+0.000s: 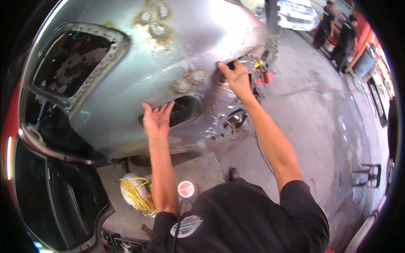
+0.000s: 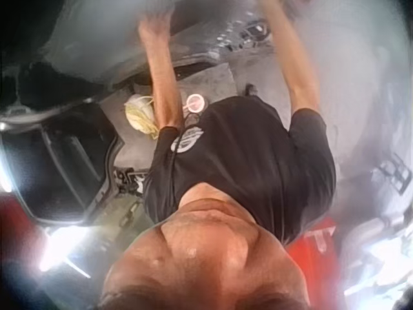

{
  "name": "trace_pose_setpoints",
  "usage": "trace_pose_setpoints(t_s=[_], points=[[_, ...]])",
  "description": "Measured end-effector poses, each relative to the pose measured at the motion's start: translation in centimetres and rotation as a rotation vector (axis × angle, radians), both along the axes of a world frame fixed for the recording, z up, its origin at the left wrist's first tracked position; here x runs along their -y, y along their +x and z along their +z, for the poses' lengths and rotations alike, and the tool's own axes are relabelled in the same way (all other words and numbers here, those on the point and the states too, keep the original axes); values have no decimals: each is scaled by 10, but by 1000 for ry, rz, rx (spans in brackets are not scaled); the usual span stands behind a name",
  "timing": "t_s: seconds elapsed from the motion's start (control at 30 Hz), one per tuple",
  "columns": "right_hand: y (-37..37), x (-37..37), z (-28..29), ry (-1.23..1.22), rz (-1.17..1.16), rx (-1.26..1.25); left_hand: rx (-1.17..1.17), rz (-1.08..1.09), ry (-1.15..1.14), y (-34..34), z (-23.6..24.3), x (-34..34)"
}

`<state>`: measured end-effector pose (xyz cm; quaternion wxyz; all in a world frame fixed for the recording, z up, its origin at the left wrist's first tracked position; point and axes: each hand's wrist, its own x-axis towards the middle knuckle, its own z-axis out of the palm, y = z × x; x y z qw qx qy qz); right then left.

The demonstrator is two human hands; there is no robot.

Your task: The person uses locking pliers to pull and align the rear quarter panel of a silver car. They repeatedly clamp the pliers along the panel's edge and apply force to adjust the metal, then release and reposition the tool to continue shaping the panel.

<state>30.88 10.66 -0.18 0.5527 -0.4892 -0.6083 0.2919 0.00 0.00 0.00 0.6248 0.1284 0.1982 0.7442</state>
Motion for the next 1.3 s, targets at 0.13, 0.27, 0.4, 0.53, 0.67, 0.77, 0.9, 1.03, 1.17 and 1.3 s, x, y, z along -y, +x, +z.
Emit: trace_pose_setpoints(t_s=[0.13,0.27,0.4,0.53,0.67,0.77,0.9,1.03,1.17,1.3], points=[[-27,12,16,80,-228,-79,-193,11,5,-17,25,-30],[-14,21,27,266,-151,-99,-226,44,79,3,0,-15],[-10,42,29,207,-161,-169,-324,5,47,-7,-25,-22],[-16,18,-2,178,-252,-156,-379,-22,-33,-7,-29,-25],[-24,14,-10,122,-204,-153,-473,-38,-22,-23,-50,-38],[-30,-6,-30,150,-265,-103,-483,-24,64,-2,-33,-19],[-36,-1,-22,33,-142,-127,-531,70,65,-5,-31,-14],[-18,39,15,-116,-69,-141,-545,76,69,4,-31,-16],[-14,26,-4,-70,-137,-102,-594,56,109,26,-22,-6],[-21,9,-16,-13,-167,-154,-549,104,17,21,-20,-5]])
